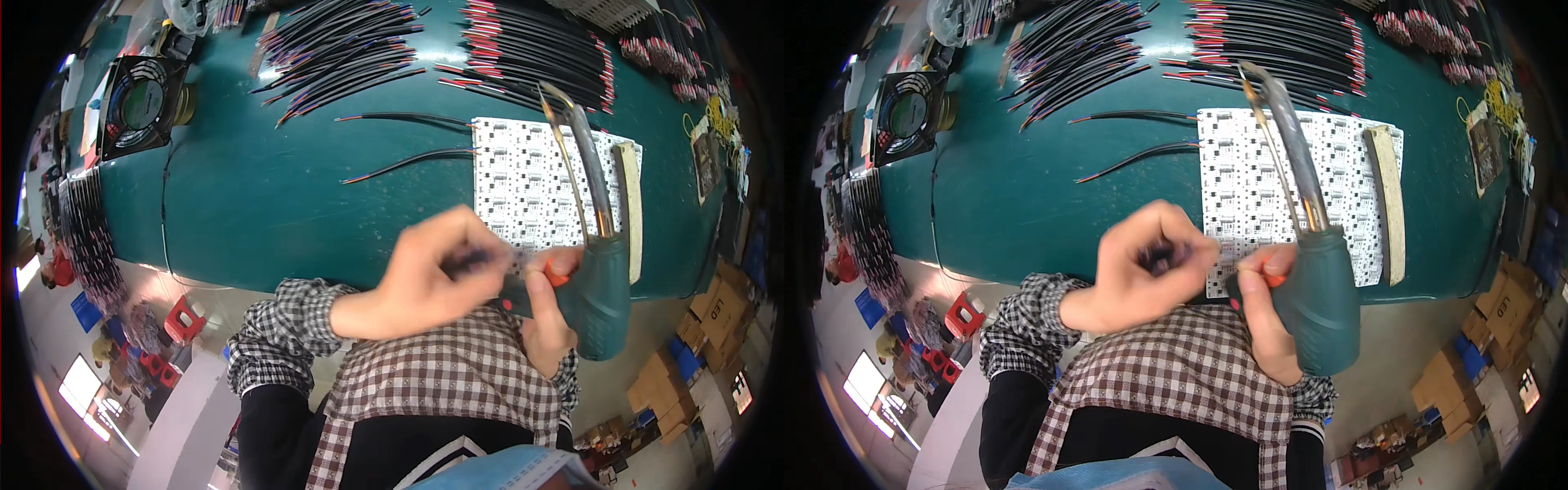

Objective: The person attaches black wires to contact points on a printed circuit board assembly using a soldering iron.

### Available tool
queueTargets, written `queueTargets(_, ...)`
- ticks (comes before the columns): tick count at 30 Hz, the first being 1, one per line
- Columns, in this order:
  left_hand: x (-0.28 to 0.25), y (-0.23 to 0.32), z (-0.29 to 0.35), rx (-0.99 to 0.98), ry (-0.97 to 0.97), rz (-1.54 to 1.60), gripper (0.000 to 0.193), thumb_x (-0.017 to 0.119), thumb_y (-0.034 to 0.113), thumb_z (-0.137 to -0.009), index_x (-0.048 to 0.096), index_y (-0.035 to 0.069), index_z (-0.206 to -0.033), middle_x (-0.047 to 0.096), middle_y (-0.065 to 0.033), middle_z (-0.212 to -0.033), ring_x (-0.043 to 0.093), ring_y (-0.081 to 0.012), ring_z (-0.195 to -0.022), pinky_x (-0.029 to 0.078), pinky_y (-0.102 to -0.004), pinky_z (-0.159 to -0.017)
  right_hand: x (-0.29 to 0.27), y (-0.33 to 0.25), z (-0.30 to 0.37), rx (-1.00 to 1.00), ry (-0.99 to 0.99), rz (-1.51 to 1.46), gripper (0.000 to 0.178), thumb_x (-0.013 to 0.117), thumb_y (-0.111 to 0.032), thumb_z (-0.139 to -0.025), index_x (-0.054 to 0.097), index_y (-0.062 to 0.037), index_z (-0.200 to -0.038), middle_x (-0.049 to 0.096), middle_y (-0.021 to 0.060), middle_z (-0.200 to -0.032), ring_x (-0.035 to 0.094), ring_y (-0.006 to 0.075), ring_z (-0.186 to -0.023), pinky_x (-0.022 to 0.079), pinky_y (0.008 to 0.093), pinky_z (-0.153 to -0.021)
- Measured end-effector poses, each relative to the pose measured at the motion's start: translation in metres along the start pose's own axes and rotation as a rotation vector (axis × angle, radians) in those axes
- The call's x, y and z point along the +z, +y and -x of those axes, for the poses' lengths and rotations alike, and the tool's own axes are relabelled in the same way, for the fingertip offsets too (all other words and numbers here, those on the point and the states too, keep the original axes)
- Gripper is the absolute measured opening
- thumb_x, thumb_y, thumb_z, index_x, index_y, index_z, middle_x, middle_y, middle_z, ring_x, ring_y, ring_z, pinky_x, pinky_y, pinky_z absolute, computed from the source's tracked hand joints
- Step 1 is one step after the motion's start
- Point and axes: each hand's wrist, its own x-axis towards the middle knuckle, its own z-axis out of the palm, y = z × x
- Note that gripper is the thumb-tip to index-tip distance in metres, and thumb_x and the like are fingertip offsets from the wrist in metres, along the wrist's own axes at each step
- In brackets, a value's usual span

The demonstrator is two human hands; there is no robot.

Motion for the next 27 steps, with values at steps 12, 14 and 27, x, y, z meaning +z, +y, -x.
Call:
queueTargets(12,-0.038,-0.016,-0.058,-0.189,0.055,-0.374,0.014,0.070,0.009,-0.077,0.063,-0.003,-0.082,0.060,0.0000,-0.070,0.050,-0.0046,-0.066,0.042,-0.0231,-0.059,-0.060,0.025,0.028,-0.174,-0.248,0.372,0.076,0.072,-0.033,-0.089,0.034,0.0073,-0.140,0.065,0.0175,-0.107,0.066,0.0318,-0.104,0.056,0.0408,-0.088)
queueTargets(14,-0.039,-0.015,-0.059,-0.185,0.051,-0.368,0.014,0.069,0.009,-0.076,0.063,-0.003,-0.081,0.060,0.0000,-0.070,0.050,-0.0048,-0.065,0.042,-0.0233,-0.059,-0.063,0.028,0.026,-0.170,-0.281,0.427,0.065,0.074,-0.033,-0.088,0.048,0.0106,-0.129,0.066,0.0166,-0.102,0.068,0.0301,-0.097,0.060,0.0383,-0.081)
queueTargets(27,-0.040,-0.021,-0.057,-0.124,0.052,-0.418,0.014,0.069,0.008,-0.075,0.062,-0.003,-0.081,0.062,-0.0023,-0.071,0.051,-0.0056,-0.066,0.044,-0.0245,-0.060,-0.053,0.027,0.029,-0.064,-0.193,0.391,0.035,0.075,-0.025,-0.086,0.066,0.0063,-0.099,0.068,0.0151,-0.094,0.069,0.0237,-0.084,0.053,0.0365,-0.082)
